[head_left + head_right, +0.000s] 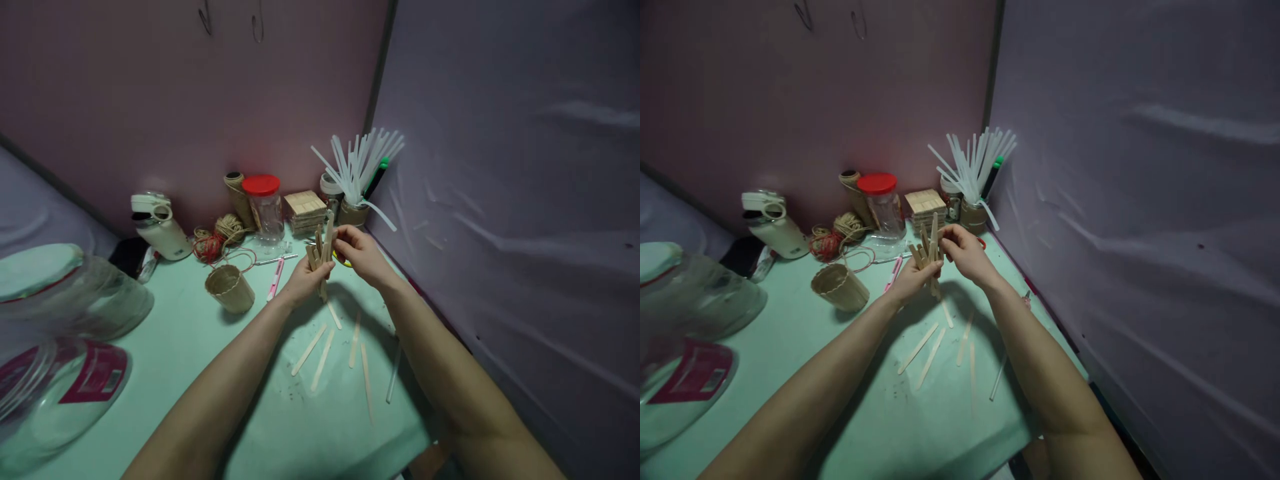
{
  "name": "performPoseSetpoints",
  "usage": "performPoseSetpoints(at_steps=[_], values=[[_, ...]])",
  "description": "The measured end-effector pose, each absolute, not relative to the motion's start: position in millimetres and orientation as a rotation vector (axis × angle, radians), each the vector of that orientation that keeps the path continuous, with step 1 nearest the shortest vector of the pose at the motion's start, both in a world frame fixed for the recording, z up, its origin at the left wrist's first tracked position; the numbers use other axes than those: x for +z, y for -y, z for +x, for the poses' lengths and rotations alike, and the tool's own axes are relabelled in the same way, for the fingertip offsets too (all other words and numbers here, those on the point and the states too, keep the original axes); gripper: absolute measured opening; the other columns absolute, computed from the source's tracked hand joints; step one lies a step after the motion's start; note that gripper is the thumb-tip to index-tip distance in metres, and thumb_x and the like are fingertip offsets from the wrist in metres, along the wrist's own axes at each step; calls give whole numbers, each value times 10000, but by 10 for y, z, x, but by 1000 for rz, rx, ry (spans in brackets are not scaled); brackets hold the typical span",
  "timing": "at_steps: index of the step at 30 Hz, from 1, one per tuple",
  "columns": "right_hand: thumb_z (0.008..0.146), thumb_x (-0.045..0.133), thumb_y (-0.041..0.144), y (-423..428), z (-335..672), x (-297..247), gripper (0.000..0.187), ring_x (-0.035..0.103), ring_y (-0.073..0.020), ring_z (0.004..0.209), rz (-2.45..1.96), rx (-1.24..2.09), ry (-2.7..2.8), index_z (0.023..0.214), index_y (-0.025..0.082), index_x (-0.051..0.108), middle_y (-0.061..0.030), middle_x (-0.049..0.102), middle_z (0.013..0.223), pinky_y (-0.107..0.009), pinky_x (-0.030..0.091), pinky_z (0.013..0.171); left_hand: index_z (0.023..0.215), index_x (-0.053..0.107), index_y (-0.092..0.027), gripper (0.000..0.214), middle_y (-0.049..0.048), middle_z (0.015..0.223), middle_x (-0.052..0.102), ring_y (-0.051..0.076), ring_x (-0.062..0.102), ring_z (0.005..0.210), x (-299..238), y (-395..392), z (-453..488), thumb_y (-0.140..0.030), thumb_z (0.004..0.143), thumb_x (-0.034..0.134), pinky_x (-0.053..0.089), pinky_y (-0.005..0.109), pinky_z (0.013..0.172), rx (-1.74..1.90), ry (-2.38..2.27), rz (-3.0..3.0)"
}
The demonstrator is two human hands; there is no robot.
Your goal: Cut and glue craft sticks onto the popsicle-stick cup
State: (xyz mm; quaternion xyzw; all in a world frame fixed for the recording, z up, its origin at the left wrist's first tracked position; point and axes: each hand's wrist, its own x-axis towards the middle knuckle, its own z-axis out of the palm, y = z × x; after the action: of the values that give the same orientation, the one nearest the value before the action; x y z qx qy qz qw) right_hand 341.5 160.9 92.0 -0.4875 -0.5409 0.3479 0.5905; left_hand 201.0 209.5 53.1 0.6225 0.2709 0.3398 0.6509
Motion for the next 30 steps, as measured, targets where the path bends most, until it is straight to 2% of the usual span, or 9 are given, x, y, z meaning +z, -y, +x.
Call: performPoseSetpoints(at_steps=[4,9,12,15,18,21,23,26,30], values=[[850,514,256,-1438,3370,1092,220,438,-104,592,-1187,703,1405,1035,205,621,23,543,720,-237,374,547,782,607,-172,189,-11,690,552,129,483,669,627,-2099,1995,-285,698,733,407,229,630,802,-552,1519],[847,509,251,-1398,3293,1019,142,460,-117,618,-1224,722,1425,839,189,636,12,545,719,-255,393,583,832,624,-178,162,28,829,618,160,552,792,520,-2135,1990,-255,726,718,445,256,746,835,-465,1572],[834,522,264,-1439,3257,834,134,470,-117,612,-1201,799,1313,799,185,625,15,547,702,-253,411,586,972,588,-182,297,22,849,636,156,592,798,402,-2130,1987,-256,721,728,458,266,767,805,-444,1453],[819,537,268,-1480,3249,677,141,509,-121,633,-1171,843,1214,856,185,644,10,586,729,-262,442,619,1078,527,-189,472,22,902,639,145,607,804,349,-2132,1976,-242,677,772,469,260,769,848,-453,1361],[809,527,253,-1506,3247,565,218,563,-134,680,-1190,903,1186,961,191,670,-2,635,782,-285,481,676,1035,539,-185,477,23,900,640,136,601,788,332,-2140,1954,-222,638,799,471,237,736,862,-480,1326],[782,504,201,-1510,3237,461,323,602,-147,767,-1261,911,1211,1053,197,679,-32,679,944,-316,507,755,932,584,-167,371,19,826,646,139,598,751,280,-2135,1937,-212,627,790,470,234,701,801,-537,1315],[776,491,178,-1495,3233,401,359,614,-171,889,-1306,870,1258,1078,203,682,-54,672,1070,-345,504,830,889,603,-159,313,15,792,647,139,593,729,224,-2126,1943,-194,627,771,470,238,692,796,-564,1322],[774,475,151,-1451,3237,364,387,589,-192,1034,-1364,765,1325,1103,208,671,-68,648,1143,-381,461,943,862,623,-156,277,11,796,649,140,592,746,148,-2119,1983,-172,619,754,468,241,717,835,-601,1345],[741,517,163,-1386,3229,442,510,568,-201,1065,-1413,649,1381,1247,207,562,-87,597,1213,-378,463,939,808,624,-165,228,1,793,640,140,583,774,132,-2120,2065,-174,620,751,456,233,738,906,-681,1361]])
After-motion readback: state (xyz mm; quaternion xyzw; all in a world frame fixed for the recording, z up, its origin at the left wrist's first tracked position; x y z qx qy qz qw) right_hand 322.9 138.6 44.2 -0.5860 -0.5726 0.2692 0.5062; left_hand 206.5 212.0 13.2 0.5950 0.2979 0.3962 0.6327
